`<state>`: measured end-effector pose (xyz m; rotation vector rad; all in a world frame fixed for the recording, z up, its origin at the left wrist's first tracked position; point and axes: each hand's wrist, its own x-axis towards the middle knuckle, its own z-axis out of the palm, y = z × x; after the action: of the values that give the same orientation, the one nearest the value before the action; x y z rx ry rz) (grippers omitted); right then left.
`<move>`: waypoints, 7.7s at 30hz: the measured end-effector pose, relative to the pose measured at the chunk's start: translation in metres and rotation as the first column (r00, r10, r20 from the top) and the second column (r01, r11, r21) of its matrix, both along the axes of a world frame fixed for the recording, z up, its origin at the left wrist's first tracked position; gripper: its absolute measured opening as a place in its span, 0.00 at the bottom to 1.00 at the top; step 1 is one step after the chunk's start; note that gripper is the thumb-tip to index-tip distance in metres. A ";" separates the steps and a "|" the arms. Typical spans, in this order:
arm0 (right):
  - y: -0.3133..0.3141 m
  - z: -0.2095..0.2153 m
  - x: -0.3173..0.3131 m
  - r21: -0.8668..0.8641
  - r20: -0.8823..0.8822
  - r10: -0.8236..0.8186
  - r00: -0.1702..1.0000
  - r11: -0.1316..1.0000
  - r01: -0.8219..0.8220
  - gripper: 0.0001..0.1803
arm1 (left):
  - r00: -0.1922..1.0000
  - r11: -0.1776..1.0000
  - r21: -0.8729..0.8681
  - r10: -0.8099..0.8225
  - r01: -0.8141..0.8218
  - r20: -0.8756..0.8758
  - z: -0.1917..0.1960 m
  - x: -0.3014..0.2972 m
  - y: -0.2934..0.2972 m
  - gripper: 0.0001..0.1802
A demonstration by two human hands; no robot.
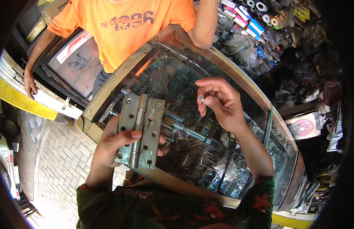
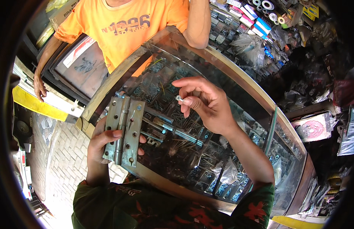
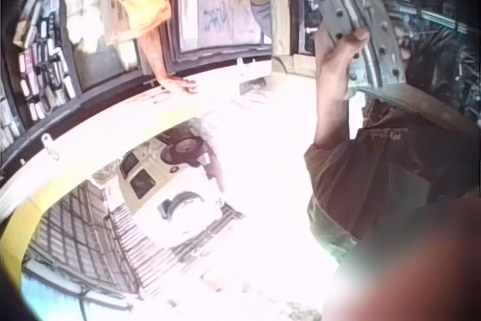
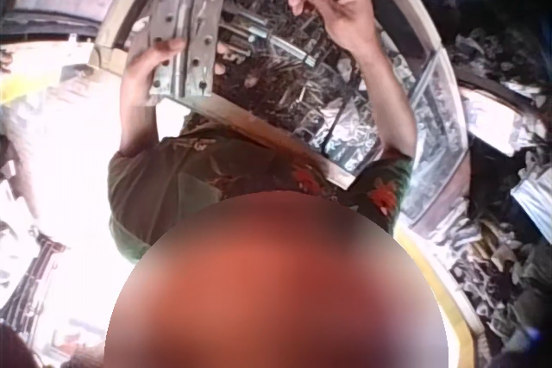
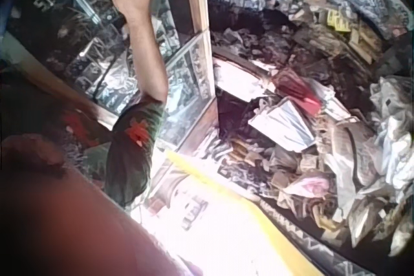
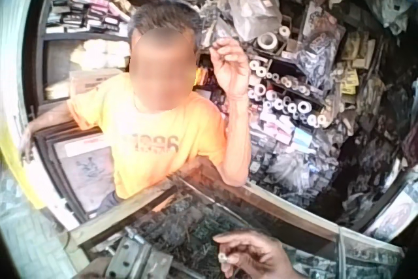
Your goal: The person holds a metal door hinge and repeatedly inserts and removes screws from its mounting holes. They also pick up a long metal rod and test-fit it into the hinge barrel. The person continues to handle the hinge and screws without completing the assembly.
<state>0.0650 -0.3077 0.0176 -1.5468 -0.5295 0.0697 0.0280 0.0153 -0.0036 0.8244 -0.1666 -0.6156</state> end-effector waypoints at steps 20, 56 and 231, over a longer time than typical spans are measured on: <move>0.079 0.020 -0.020 -0.250 0.292 -0.118 0.949 0.948 0.195 0.12 | 0.999 0.999 -0.039 -0.035 0.034 -0.022 0.003 -0.001 -0.003 0.36; 0.071 -0.001 -0.051 -0.426 0.299 -0.085 0.950 0.879 0.213 0.18 | 0.988 0.968 0.204 0.136 -0.149 0.073 -0.007 -0.002 -0.001 0.28; -0.353 -0.019 -0.184 -0.499 0.034 -0.659 0.751 0.640 0.584 0.04 | 0.867 0.824 0.300 0.395 -0.480 0.302 -0.035 -0.137 -0.149 0.25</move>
<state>-0.1187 -0.6607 -0.0016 -2.1301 0.2050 -0.2367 -0.1087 -0.1334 -0.0381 1.2545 -0.0620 -0.1037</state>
